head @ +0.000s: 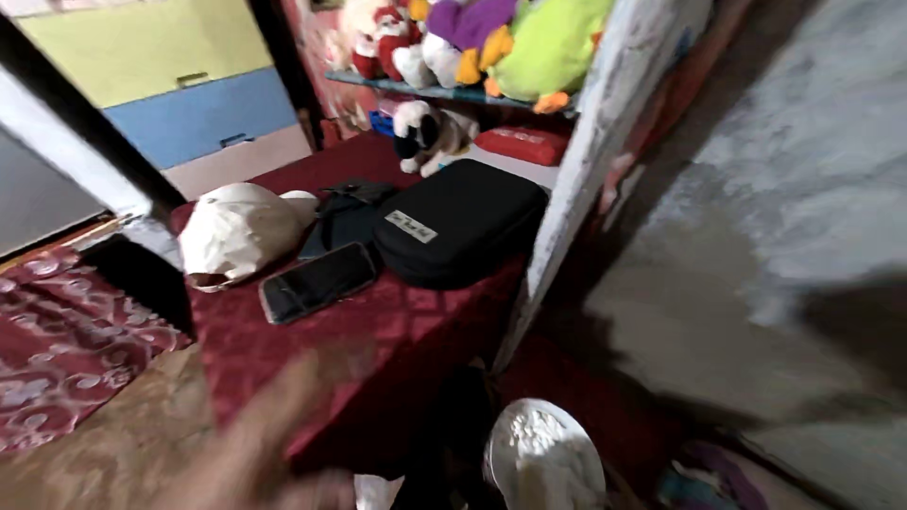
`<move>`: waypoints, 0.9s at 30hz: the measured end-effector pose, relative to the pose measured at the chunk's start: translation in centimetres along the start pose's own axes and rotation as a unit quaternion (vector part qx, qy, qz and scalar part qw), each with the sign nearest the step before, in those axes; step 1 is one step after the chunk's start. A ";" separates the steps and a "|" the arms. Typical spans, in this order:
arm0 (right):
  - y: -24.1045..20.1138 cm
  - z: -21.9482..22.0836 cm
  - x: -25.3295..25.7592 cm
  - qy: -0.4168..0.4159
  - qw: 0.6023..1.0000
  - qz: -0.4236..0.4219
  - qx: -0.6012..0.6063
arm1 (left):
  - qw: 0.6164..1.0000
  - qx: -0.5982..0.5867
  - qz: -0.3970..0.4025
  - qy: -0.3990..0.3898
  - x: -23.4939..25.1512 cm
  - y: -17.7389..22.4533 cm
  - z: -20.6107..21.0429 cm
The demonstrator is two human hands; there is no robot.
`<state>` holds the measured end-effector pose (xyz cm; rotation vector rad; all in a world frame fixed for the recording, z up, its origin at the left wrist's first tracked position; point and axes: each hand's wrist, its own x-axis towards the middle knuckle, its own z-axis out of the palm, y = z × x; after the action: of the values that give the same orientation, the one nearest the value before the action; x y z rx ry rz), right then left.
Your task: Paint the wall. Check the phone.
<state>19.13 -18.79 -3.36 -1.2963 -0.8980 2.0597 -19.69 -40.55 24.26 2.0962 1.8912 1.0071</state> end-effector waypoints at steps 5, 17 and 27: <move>2.0 -1.5 1.7 -0.088 0.987 -0.122 0.051 | 0.928 -0.339 -0.119 -0.096 -0.4 -1.9 16.1; 1.6 -5.0 -1.4 0.059 0.994 -0.093 0.010 | 0.796 -0.426 -0.395 -0.169 7.1 -2.7 35.0; -0.6 -10.3 -2.7 -0.013 0.994 -0.108 -0.031 | 0.785 -0.486 -0.333 -0.192 16.9 -4.1 38.3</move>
<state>29.63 -17.81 -4.62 -1.1505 -1.0737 1.8973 -1.99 -11.82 -0.78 0.8429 1.2602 0.9426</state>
